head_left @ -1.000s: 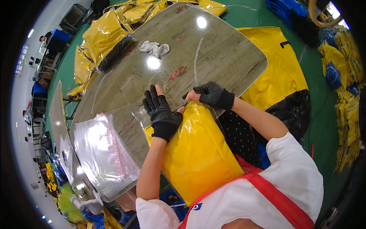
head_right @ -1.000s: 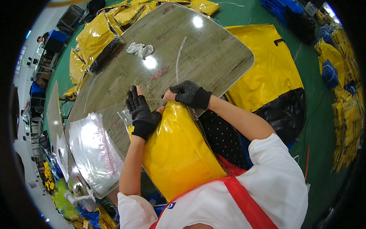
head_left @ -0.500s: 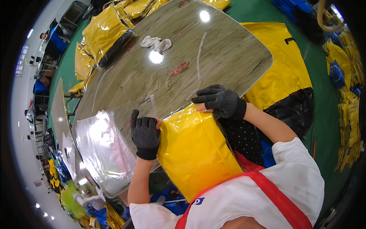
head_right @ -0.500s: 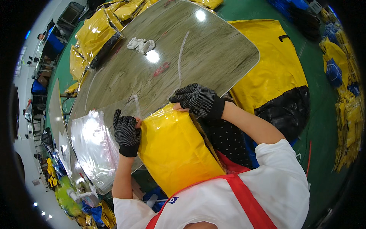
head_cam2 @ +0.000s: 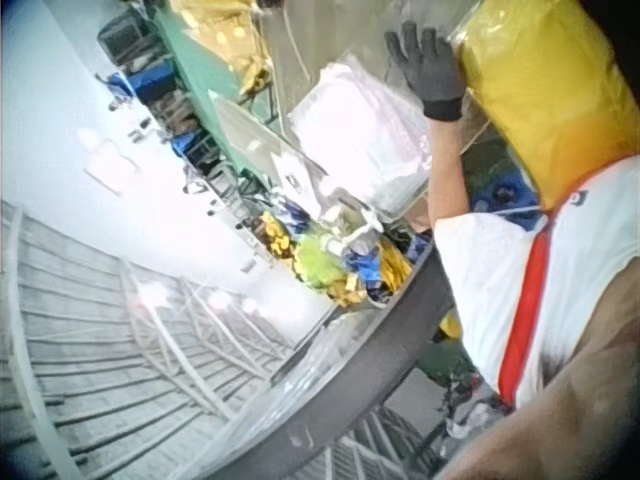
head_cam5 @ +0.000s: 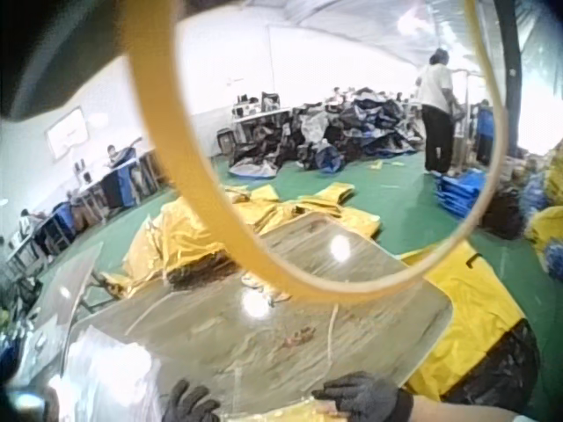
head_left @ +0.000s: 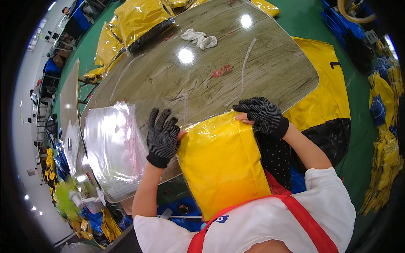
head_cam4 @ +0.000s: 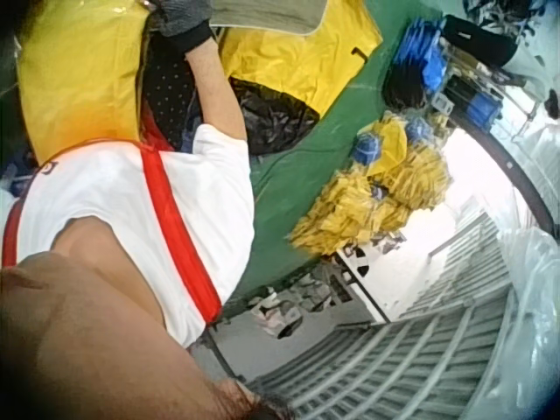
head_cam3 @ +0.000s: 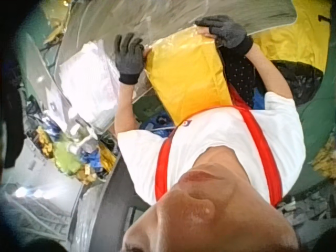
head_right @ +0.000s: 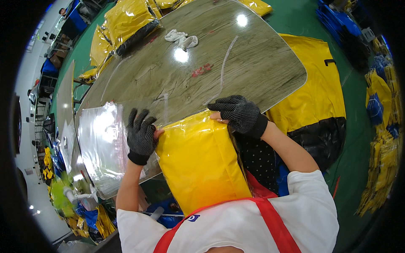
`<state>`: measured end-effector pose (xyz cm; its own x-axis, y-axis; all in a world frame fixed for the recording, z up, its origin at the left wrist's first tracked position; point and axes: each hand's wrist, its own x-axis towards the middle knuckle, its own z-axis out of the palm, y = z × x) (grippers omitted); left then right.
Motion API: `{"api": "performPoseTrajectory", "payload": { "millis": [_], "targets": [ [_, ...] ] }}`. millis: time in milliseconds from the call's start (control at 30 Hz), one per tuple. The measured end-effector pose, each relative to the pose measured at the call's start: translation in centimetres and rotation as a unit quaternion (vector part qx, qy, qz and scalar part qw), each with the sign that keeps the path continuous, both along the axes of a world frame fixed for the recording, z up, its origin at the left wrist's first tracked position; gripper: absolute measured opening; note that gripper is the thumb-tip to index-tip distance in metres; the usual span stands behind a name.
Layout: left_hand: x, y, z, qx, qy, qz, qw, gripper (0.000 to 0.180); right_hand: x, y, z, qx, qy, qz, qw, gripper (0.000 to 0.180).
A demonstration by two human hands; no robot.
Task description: The person folds yellow and black delivery bags, places them into clear plastic bags, and sets the packaged items aside on a table. The process is repeated multiple times with consistent folding and bagging.
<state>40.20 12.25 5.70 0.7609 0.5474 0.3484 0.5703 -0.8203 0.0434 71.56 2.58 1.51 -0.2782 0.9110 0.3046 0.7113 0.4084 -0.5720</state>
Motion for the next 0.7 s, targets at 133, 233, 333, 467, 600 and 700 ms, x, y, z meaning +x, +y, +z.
{"api": "performPoseTrajectory", "payload": {
  "millis": [133,233,333,467,600,700],
  "targets": [
    [-0.7,2.2,-0.1,-0.048,0.061,-0.064,0.995,0.034,-0.3,0.1,-0.1,0.032,0.012,0.007,0.999,0.026],
    [-0.4,2.7,0.4,-0.055,0.089,-0.080,0.991,0.028,-0.3,0.2,-0.2,0.000,0.039,0.010,0.999,0.026],
    [-0.5,3.2,0.0,-0.077,0.128,0.014,0.989,0.024,-0.3,-0.2,0.4,-0.048,0.037,-0.018,0.998,0.027],
    [-2.4,2.2,-2.6,-0.032,0.070,-0.030,0.997,0.026,-0.1,-0.2,0.0,-0.015,0.003,-0.008,1.000,0.027],
    [-4.3,0.2,-2.7,0.068,0.007,-0.026,0.997,0.018,0.5,-0.3,-0.3,0.015,-0.004,0.018,1.000,0.028],
    [-6.5,-0.9,-1.9,-0.034,0.114,-0.001,0.993,0.012,1.8,-0.4,1.2,0.001,-0.073,0.044,0.996,0.029]
  ]
}}
